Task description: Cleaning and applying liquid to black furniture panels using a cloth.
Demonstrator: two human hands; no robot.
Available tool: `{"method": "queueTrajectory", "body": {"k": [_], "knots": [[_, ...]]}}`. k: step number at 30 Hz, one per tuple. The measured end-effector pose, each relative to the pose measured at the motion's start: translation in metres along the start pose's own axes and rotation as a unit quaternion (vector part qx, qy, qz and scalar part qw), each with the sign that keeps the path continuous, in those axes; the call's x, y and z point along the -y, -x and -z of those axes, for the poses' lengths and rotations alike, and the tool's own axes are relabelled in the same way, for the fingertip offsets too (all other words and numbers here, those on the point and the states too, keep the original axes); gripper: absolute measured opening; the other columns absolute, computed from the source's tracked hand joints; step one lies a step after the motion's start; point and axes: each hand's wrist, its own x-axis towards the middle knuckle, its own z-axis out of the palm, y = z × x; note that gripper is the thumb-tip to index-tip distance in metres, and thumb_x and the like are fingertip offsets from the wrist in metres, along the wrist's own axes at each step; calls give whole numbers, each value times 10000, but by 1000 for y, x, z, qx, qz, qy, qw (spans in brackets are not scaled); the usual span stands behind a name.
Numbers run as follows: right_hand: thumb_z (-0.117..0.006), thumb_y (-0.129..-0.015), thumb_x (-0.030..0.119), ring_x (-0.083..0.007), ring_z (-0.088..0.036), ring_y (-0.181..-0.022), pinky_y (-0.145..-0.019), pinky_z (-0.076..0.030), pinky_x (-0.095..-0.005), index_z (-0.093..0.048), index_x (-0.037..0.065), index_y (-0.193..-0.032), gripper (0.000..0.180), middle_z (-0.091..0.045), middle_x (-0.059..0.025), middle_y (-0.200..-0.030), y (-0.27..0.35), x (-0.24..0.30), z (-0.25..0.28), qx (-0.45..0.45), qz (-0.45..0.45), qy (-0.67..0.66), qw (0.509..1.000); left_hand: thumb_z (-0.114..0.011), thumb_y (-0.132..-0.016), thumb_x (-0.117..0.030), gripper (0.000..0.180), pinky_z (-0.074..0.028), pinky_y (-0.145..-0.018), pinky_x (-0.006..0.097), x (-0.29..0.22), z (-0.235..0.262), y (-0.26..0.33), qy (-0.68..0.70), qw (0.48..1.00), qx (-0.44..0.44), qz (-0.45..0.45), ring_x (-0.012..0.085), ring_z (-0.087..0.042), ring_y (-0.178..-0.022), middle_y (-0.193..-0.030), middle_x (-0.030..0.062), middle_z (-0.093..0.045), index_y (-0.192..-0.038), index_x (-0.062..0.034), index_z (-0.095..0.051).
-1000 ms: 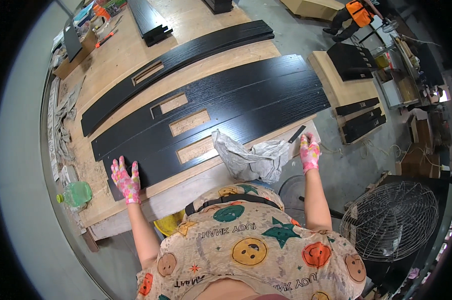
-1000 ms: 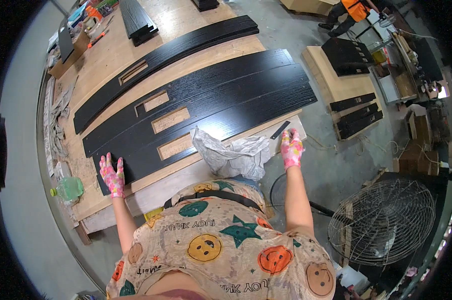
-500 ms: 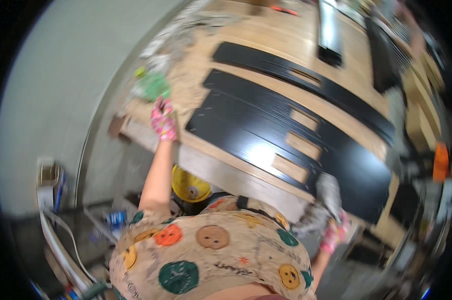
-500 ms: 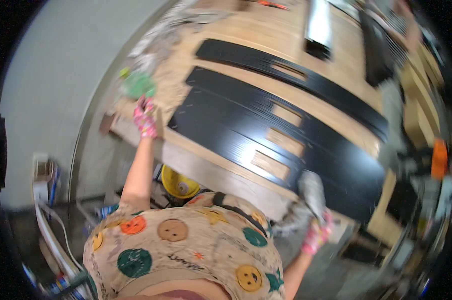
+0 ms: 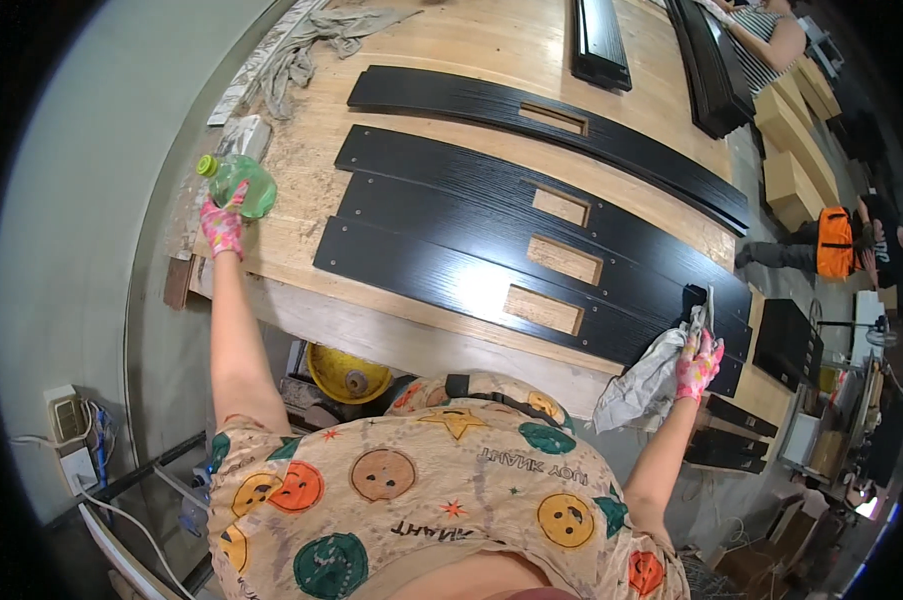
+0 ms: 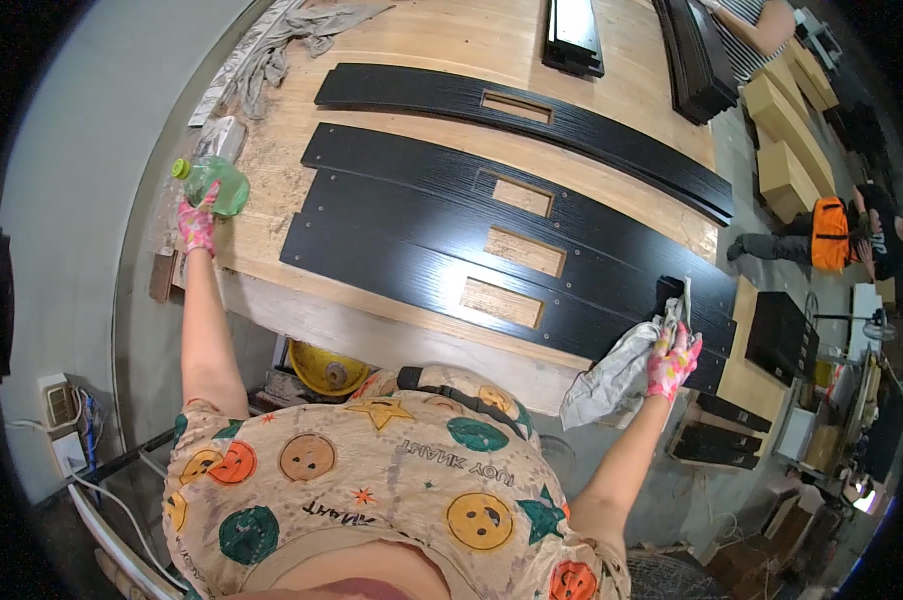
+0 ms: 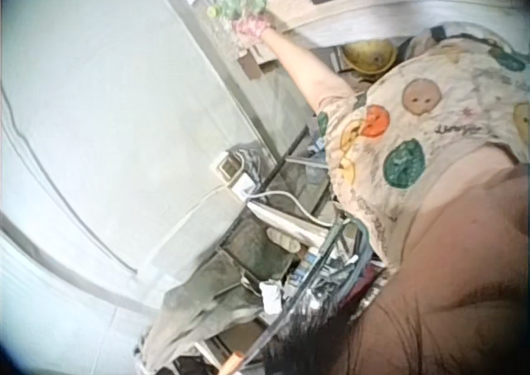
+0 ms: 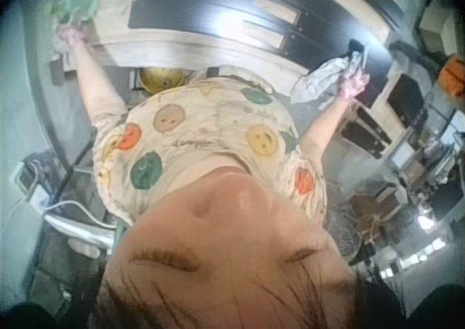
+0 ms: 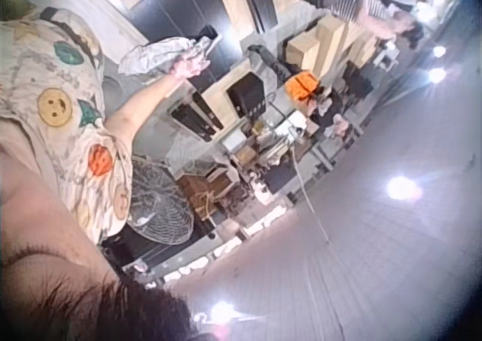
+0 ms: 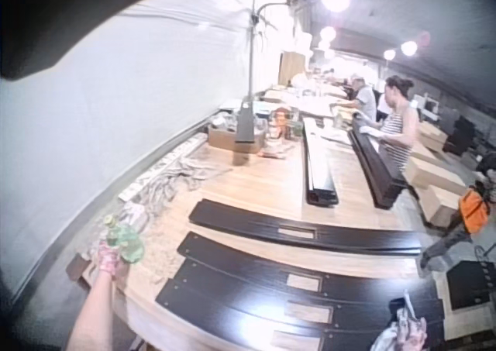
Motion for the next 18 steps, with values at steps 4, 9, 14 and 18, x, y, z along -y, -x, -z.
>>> {"method": "queueTrajectory", "body": {"k": [4,9,14,18], "knots": [[-605,-842,485,-397,-378,-1290,-1056,-312,-454,-503,162,-1337,600,-341,-222,-1449,23,28,32,21,-12,45,999,-780,-750,-104,531,-506,-757,288,-13,-6,14,103,992,5,70,177,-638,-874,-1074,135,-653,-1210,36,-554],[-681,-802,239,-342,-518,-1147,-984,-392,-440,-602,89,-1189,422,-537,-180,-1266,11,30,40,70,80,42,993,-817,-708,-364,589,-507,-762,337,-37,-5,34,-136,990,-4,-30,212,-646,-867,-1018,144,-674,-1099,32,-624],[-682,-869,248,-139,-611,-866,-789,-472,-256,-562,-78,-1196,477,-677,-104,-988,-2,156,77,215,72,-473,851,-814,-671,-476,637,-504,-757,359,-27,6,31,-144,989,7,11,244,-655,-854,-948,158,-684,-1051,8,-650],[-670,-873,223,-138,-609,-938,-836,-468,-257,-516,-20,-1299,513,-665,-118,-1060,9,268,91,289,150,-473,819,-800,-668,-510,629,-504,-737,383,-44,-6,39,-211,975,-31,-64,296,-658,-833,-896,170,-684,-1008,0,-661]]}}
